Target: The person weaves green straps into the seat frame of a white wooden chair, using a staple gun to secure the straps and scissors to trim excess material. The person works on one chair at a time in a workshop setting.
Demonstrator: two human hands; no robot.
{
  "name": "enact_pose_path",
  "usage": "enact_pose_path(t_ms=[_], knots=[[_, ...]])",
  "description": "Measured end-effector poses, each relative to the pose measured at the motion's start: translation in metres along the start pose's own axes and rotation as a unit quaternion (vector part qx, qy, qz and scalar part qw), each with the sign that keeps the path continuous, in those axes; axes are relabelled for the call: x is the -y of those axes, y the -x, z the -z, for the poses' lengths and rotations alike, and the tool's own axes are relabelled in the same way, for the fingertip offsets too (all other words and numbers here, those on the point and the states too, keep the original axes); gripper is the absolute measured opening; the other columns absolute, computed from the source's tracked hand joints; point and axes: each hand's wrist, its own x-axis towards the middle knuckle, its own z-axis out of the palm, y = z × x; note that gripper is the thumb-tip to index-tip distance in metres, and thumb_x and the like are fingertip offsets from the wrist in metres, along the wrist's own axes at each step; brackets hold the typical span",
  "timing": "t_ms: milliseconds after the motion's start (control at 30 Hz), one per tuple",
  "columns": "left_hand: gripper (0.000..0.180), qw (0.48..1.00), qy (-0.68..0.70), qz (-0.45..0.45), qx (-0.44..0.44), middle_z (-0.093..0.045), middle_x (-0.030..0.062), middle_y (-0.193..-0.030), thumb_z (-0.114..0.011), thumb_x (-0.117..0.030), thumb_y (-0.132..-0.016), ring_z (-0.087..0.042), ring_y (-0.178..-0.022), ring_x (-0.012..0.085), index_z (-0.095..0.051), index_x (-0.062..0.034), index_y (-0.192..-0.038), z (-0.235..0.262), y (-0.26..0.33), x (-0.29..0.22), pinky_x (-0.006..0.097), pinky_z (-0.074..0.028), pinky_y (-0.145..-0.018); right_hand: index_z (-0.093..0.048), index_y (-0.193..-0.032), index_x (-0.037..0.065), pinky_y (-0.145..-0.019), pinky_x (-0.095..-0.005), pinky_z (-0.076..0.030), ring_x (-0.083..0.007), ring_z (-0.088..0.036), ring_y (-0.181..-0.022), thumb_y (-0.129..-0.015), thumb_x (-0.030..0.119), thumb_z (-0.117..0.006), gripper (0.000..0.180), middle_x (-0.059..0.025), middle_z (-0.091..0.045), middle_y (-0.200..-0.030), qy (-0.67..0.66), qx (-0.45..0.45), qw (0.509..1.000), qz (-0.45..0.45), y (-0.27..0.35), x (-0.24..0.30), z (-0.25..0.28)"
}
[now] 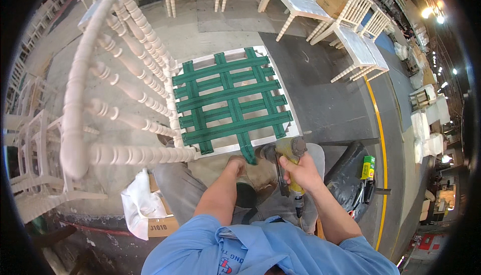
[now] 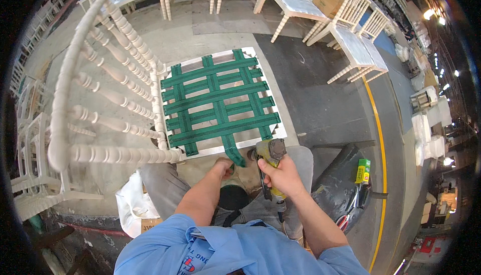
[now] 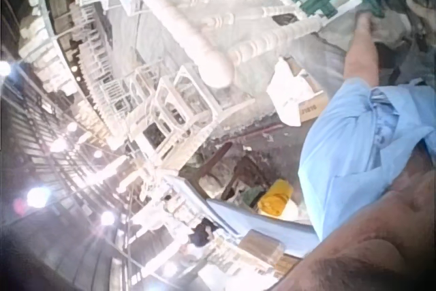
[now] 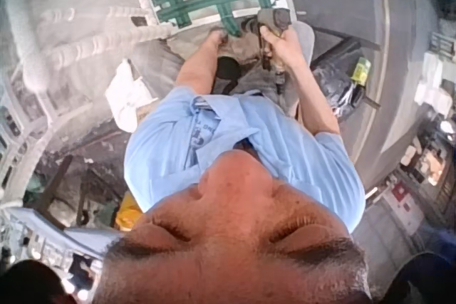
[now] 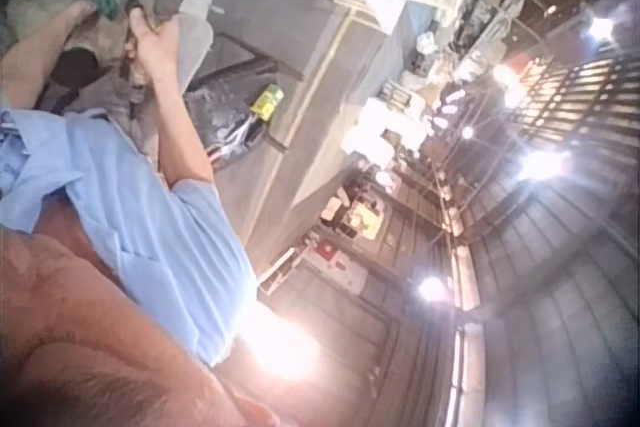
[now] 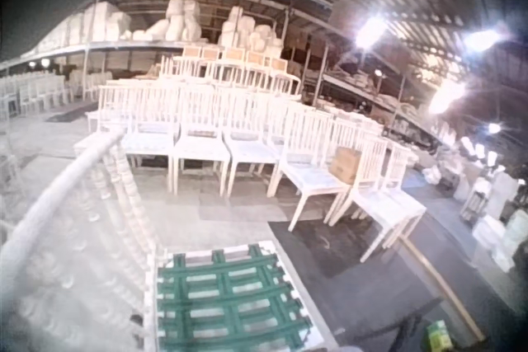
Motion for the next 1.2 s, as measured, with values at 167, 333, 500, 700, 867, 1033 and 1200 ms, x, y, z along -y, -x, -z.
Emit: enact_pose_path(t_ms=[167,333,500,700,867,1033,1200], knots=[[0.067,0.977,0.178,-0.118,-0.026,-0.067,0.0142,-0.126,-0.075,-0.01,-0.076,-0.063,-0.115,0.025,-0.06,-0.0085,-0.142,0.005,0.025,0.024,0.042,-0.053,-0.089,-0.061,-0.105,0.002,-0.047,-0.0281,-0.049,-0.0111,-0.058,-0.055,-0.098,0.025,-0.072,0.027,-0.0017,-0.06,-0.075,-0.01,0.041,0.999,0.021,0.007,-0.001,-0.004],[0.041,0.989,0.049,-0.131,0.047,-0.071,0.0086,-0.114,-0.066,-0.021,-0.095,-0.065,-0.107,0.0204,-0.064,-0.0047,-0.133,-0.001,0.078,0.024,0.036,-0.049,-0.097,-0.06,-0.105,0.002,-0.048,-0.0284,-0.05,-0.0113,-0.058,-0.056,-0.097,0.026,-0.072,0.028,-0.0015,-0.059,-0.074,-0.009,0.05,0.999,0.007,0.004,-0.008,0.002],[0.031,0.949,0.23,-0.203,0.077,-0.074,0.0078,-0.104,-0.063,-0.027,-0.101,-0.068,-0.088,0.0175,-0.068,-0.0029,-0.12,0.036,0.131,-0.003,0.036,-0.055,-0.086,-0.06,-0.105,0.003,-0.049,-0.0285,-0.049,-0.0114,-0.058,-0.057,-0.098,0.026,-0.072,0.027,-0.0013,-0.059,-0.076,-0.026,0.064,0.998,-0.011,-0.013,-0.008,-0.006],[0.028,0.943,0.237,-0.236,-0.004,-0.076,0.0045,-0.096,-0.059,-0.028,-0.103,-0.062,-0.068,0.0084,-0.071,-0.0042,-0.113,0.07,0.113,-0.052,0.03,-0.054,-0.058,-0.058,-0.112,0.003,-0.05,-0.0288,-0.05,-0.0118,-0.058,-0.057,-0.097,0.028,-0.072,0.033,-0.0016,-0.06,-0.08,0.005,0.098,0.994,-0.04,-0.05,-0.005,-0.03],[0.029,0.947,0.229,-0.226,-0.018,-0.076,0.0028,-0.096,-0.059,-0.027,-0.102,-0.058,-0.062,0.0055,-0.074,-0.0039,-0.108,0.075,0.09,-0.059,0.026,-0.047,-0.049,-0.056,-0.115,0.0,-0.048,-0.0293,-0.05,-0.0123,-0.059,-0.056,-0.097,0.032,-0.073,0.04,-0.0036,-0.063,-0.082,0.06,0.081,0.994,-0.039,-0.075,-0.01,-0.045],[0.028,0.945,0.239,-0.223,-0.018,-0.076,0.0023,-0.093,-0.059,-0.025,-0.101,-0.058,-0.063,0.007,-0.076,-0.0027,-0.104,0.078,0.082,-0.06,0.026,-0.045,-0.049,-0.056,-0.118,-0.001,-0.047,-0.029,-0.05,-0.0121,-0.059,-0.055,-0.096,0.034,-0.073,0.044,-0.0051,-0.065,-0.085,0.106,0.06,0.991,-0.053,-0.082,-0.014,-0.055],[0.031,0.944,0.258,-0.207,-0.01,-0.077,0.0046,-0.095,-0.057,-0.025,-0.102,-0.059,-0.063,0.0083,-0.075,0.0005,-0.105,0.083,0.078,-0.055,0.027,-0.046,-0.05,-0.055,-0.121,-0.001,-0.047,-0.0293,-0.051,-0.012,-0.059,-0.054,-0.096,0.034,-0.073,0.046,-0.0051,-0.065,-0.085,0.104,0.077,0.99,-0.057,-0.075,-0.002,-0.06]])
